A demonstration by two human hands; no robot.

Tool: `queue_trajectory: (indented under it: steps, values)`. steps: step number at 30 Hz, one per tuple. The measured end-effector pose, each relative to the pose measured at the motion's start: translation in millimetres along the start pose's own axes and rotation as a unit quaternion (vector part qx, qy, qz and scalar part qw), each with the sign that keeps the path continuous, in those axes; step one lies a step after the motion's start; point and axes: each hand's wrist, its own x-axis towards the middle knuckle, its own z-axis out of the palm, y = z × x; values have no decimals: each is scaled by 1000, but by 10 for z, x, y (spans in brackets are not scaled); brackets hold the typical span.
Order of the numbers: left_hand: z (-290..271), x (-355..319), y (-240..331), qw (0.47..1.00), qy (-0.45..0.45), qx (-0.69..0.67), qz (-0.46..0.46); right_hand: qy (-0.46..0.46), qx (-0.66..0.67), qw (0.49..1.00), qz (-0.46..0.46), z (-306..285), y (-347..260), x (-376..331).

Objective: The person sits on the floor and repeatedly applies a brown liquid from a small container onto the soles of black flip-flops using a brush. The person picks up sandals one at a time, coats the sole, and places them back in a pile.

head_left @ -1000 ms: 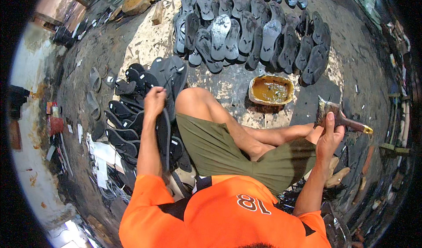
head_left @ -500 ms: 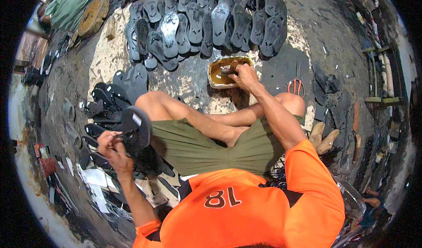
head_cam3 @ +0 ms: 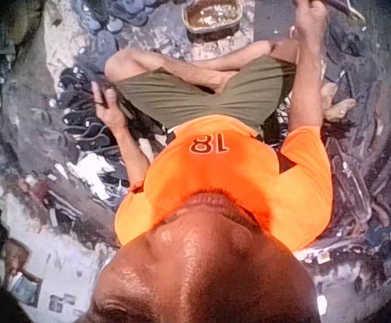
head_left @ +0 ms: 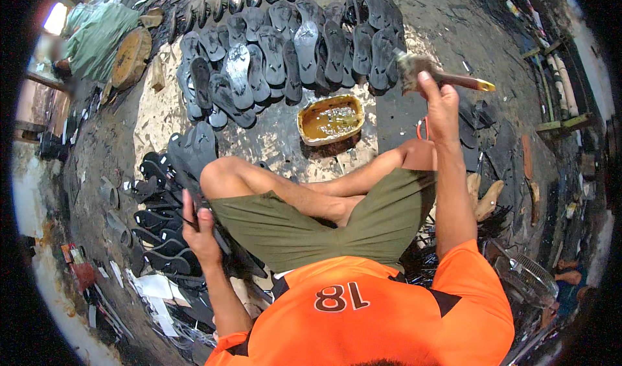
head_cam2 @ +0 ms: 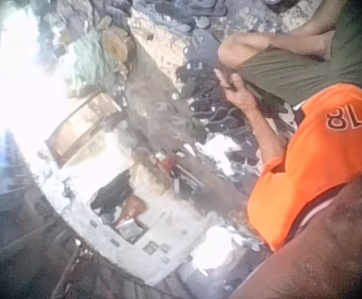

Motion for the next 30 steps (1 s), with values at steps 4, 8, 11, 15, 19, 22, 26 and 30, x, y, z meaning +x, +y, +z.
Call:
queue_trajectory:
  steps: [4,8,11,15,19,22,26,30]
  values:
    - [392,283,468,903,-96,-402,-115,7,165,985,45,681,-524,-424]
    - [1045,44,758,845,-172,-472,-182,-190,114,975,-21,1625,-538,-891]
    - [1150,1,727,727,-200,-614,-233,-200,-1,926,-321,1768,-253,-1141]
    - [1221,-75,683,762,-193,-582,-206,-305,44,939,-154,1382,-344,-1460]
    - [1190,-222,598,787,-286,-519,-170,-167,-5,980,-104,1404,-727,-896]
    - [1172,-203,650,801,-256,-522,-142,-145,-11,989,-4,1349,-475,-738]
    - [1197,-185,750,797,-220,-533,-180,-120,74,989,-39,1398,-374,-1077]
    - [1144,-233,507,783,-225,-553,-176,-173,58,973,-140,1293,-624,-776]
